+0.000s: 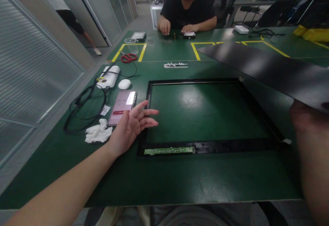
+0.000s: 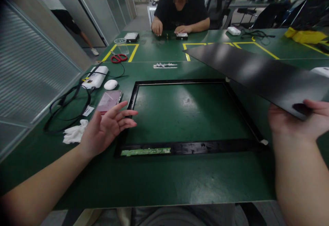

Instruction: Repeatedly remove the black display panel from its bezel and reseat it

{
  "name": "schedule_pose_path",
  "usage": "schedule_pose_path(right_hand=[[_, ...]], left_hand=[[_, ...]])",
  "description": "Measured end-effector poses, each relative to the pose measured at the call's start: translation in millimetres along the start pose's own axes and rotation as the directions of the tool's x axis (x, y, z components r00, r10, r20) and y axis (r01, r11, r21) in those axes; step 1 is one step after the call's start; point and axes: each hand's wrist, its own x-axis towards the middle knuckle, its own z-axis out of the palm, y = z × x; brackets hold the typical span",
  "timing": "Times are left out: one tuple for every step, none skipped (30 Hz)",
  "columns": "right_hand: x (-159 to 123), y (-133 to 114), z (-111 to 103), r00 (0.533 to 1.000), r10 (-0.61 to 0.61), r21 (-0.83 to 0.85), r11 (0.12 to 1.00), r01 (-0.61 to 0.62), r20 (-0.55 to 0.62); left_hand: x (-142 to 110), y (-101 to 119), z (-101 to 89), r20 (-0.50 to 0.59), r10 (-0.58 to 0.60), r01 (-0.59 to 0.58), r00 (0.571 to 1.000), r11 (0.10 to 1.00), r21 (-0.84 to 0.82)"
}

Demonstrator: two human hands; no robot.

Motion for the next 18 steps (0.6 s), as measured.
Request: schedule_pose_path(right_hand=[[0.7, 0.7, 3.5, 1.0, -0.005, 0.008, 1.0, 0.005, 0.017], [2.3, 1.0, 5.2, 1.0, -0.011, 0.017, 1.0, 0.01, 0.027], [4.4, 0.8, 5.3, 1.0, -0.018, 0.022, 1.0, 0.017, 0.023], [6.8, 0.4, 4.0, 1.0, -0.026, 0.021, 0.999, 0.025, 0.014], [9.3, 0.1, 2.0, 0.999, -0.042, 0.02, 0.999, 0.042, -0.002], [11.8, -0.2, -0.4, 0.998, -0.063, 0.019, 0.998, 0.063, -0.011], [14.1, -0.1, -2.6, 0.996, -0.084, 0.019, 0.996, 0.085, -0.028], [16.5, 0.3, -4.5, 0.993, -0.099, 0.019, 0.995, 0.1, -0.057], [18.8, 0.9, -5.9, 0.991, -0.101, 0.018, 0.994, 0.103, -0.087], [21.3, 1.8, -6.9, 0.989, -0.097, 0.019, 0.995, 0.1, -0.114], [24.0, 2.8, -7.7, 0.986, -0.091, 0.019, 0.995, 0.095, -0.141], [26.8, 3.7, -8.6, 0.983, -0.085, 0.014, 0.996, 0.089, -0.163], [29.5, 4.5, -9.8, 0.98, -0.084, 0.008, 0.996, 0.087, -0.179], [32.2, 5.1, -11.5, 0.98, -0.083, 0.0, 0.996, 0.085, -0.182], [34.6, 5.4, -13.5, 0.979, -0.083, -0.004, 0.996, 0.084, -0.185], [36.5, 5.5, -15.8, 0.979, -0.081, -0.003, 0.997, 0.082, -0.187], [37.9, 5.5, -18.3, 0.979, -0.073, 0.001, 0.997, 0.074, -0.189], [38.7, 5.6, -20.6, 0.979, -0.062, 0.007, 0.998, 0.064, -0.193]], left_hand=[[-0.3, -0.2, -0.3, 0.007, 0.003, -0.003, 1.0, 1.0, 0.015], [-0.7, -0.3, -0.6, 0.016, 0.006, -0.006, 1.0, 1.0, 0.031], [-1.0, -0.4, -0.9, 0.026, 0.008, -0.009, 1.0, 0.999, 0.047], [-1.2, -0.5, -1.3, 0.035, 0.01, -0.012, 0.999, 0.998, 0.061], [-1.3, -0.6, -1.5, 0.044, 0.012, -0.015, 0.999, 0.997, 0.072], [-1.3, -0.8, -1.7, 0.052, 0.014, -0.018, 0.999, 0.997, 0.082], [-1.2, -1.0, -1.9, 0.06, 0.015, -0.02, 0.998, 0.996, 0.089], [-0.9, -1.1, -2.1, 0.067, 0.014, -0.02, 0.998, 0.995, 0.094], [-0.6, -1.2, -2.2, 0.076, 0.014, -0.021, 0.997, 0.995, 0.096], [-0.2, -1.2, -2.2, 0.085, 0.014, -0.022, 0.996, 0.995, 0.097], [0.1, -1.0, -2.3, 0.093, 0.013, -0.022, 0.996, 0.995, 0.098], [0.5, -0.8, -2.5, 0.099, 0.012, -0.022, 0.995, 0.995, 0.099], [0.7, -0.6, -2.7, 0.103, 0.01, -0.02, 0.995, 0.995, 0.102], [0.9, -0.3, -3.0, 0.106, 0.006, -0.017, 0.994, 0.994, 0.105], [0.9, -0.2, -3.4, 0.107, 0.005, -0.017, 0.994, 0.994, 0.109], [0.9, 0.0, -3.8, 0.108, 0.004, -0.016, 0.994, 0.994, 0.113], [0.8, 0.0, -4.3, 0.109, 0.004, -0.017, 0.994, 0.993, 0.117], [0.6, 0.1, -4.8, 0.112, 0.006, -0.02, 0.994, 0.992, 0.122]])
